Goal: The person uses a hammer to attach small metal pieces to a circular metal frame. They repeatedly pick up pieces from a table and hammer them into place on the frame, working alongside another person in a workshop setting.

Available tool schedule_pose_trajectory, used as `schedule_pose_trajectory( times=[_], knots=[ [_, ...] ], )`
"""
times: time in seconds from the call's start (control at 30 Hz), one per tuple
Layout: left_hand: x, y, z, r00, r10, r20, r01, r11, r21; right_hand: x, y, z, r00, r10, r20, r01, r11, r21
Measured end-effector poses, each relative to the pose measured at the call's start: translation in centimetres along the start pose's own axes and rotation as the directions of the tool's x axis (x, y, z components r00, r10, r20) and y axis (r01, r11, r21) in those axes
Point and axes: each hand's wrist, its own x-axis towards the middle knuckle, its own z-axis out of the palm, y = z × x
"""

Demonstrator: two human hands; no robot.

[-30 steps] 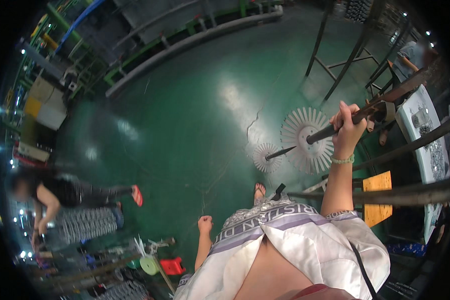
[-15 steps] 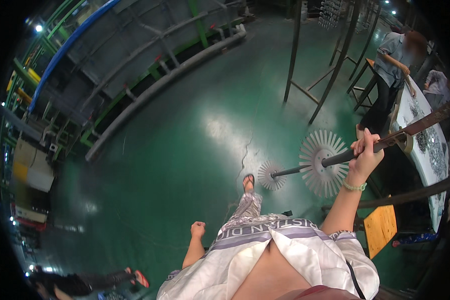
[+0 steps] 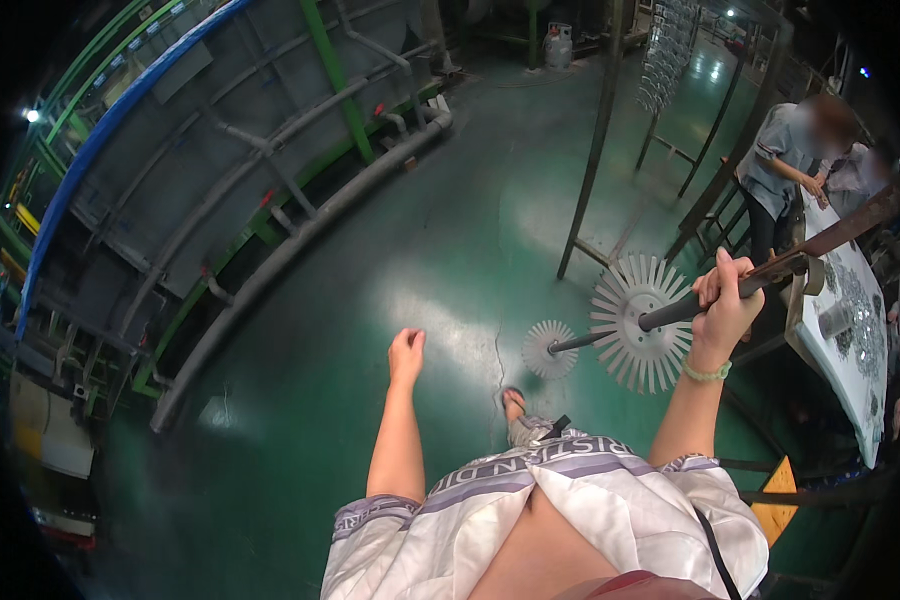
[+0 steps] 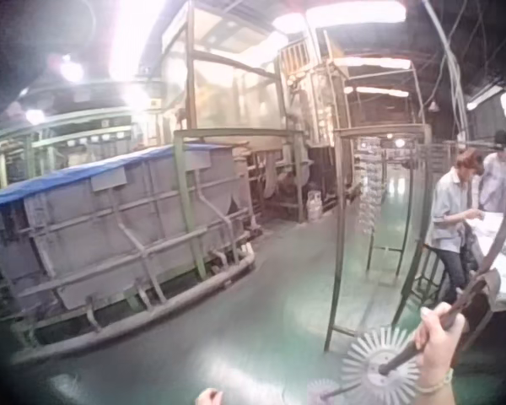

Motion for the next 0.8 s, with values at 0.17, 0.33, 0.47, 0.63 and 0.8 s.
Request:
schedule_pose_trajectory(
  times=[0.17, 0.33, 0.47, 0.63, 0.8],
  knots=[
    [13.5, 5.5, 2.1, 0.986, 0.164, -0.001, -0.164, 0.983, -0.086, 5.2, 7.3, 8.9, 1.000, -0.005, -0.007, 0.005, 1.000, -0.030],
    [23.8, -1.7, -0.1, 0.999, -0.008, -0.042, 0.009, 1.000, 0.025, 11.2, 14.5, 17.7, 1.000, 0.017, -0.007, -0.017, 1.000, 0.021],
    [30.2, -8.3, -1.8, 0.966, -0.230, -0.120, 0.238, 0.970, 0.058, 15.4, 19.7, 23.7, 0.999, 0.034, 0.002, -0.034, 0.999, 0.036],
    [42.8, -11.0, 0.0, 0.943, -0.315, -0.106, 0.324, 0.942, 0.090, 19.7, 26.2, 29.3, 1.000, 0.016, -0.019, -0.016, 1.000, 0.018],
    [62.9, -3.7, 5.7, 1.000, 0.001, -0.015, -0.002, 0.999, -0.034, 24.5, 31.8, 34.0, 0.989, -0.024, -0.147, 0.019, 0.999, -0.035]
  ],
)
